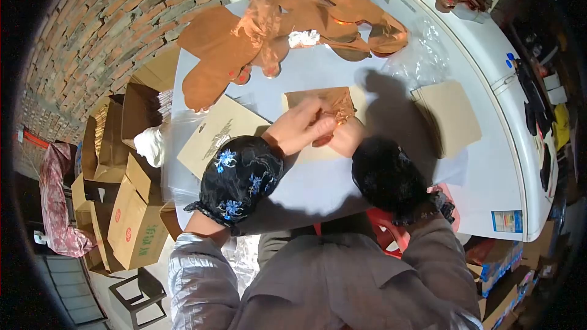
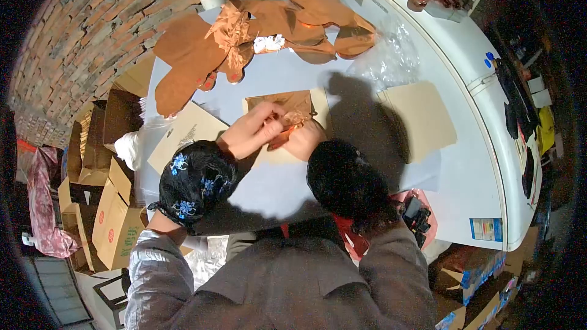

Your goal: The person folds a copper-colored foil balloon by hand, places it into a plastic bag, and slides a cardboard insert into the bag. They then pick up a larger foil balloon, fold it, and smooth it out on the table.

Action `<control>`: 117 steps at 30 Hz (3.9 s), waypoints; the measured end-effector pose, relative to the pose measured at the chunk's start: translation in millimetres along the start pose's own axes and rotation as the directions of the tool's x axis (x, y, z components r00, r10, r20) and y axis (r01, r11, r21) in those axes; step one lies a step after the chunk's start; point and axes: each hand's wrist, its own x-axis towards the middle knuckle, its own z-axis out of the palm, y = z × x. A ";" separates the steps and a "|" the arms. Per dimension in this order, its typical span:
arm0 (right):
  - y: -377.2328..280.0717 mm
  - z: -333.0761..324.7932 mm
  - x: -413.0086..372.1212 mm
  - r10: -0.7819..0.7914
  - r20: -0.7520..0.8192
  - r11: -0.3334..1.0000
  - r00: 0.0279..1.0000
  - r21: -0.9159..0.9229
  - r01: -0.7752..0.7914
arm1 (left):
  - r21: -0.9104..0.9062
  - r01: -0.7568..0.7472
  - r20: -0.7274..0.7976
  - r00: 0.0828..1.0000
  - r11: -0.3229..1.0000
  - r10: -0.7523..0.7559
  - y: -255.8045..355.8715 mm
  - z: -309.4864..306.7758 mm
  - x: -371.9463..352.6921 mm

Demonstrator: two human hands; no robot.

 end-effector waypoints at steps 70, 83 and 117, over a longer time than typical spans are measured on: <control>-4.1 -29.2 -46.6 0.342 -0.034 0.876 0.939 -0.351 -0.331 | 0.556 0.329 -0.481 0.876 0.764 -0.027 -43.3 68.7 6.0; 2.1 -19.1 -42.5 0.258 -0.067 0.864 0.964 -0.431 -0.262 | 0.643 0.374 -0.404 0.907 0.668 -0.119 -31.8 70.0 10.3; 41.6 -17.8 4.6 0.027 -0.074 0.960 0.997 -0.276 -0.046 | 0.796 0.132 -0.231 0.968 0.591 0.094 -34.4 52.6 -22.9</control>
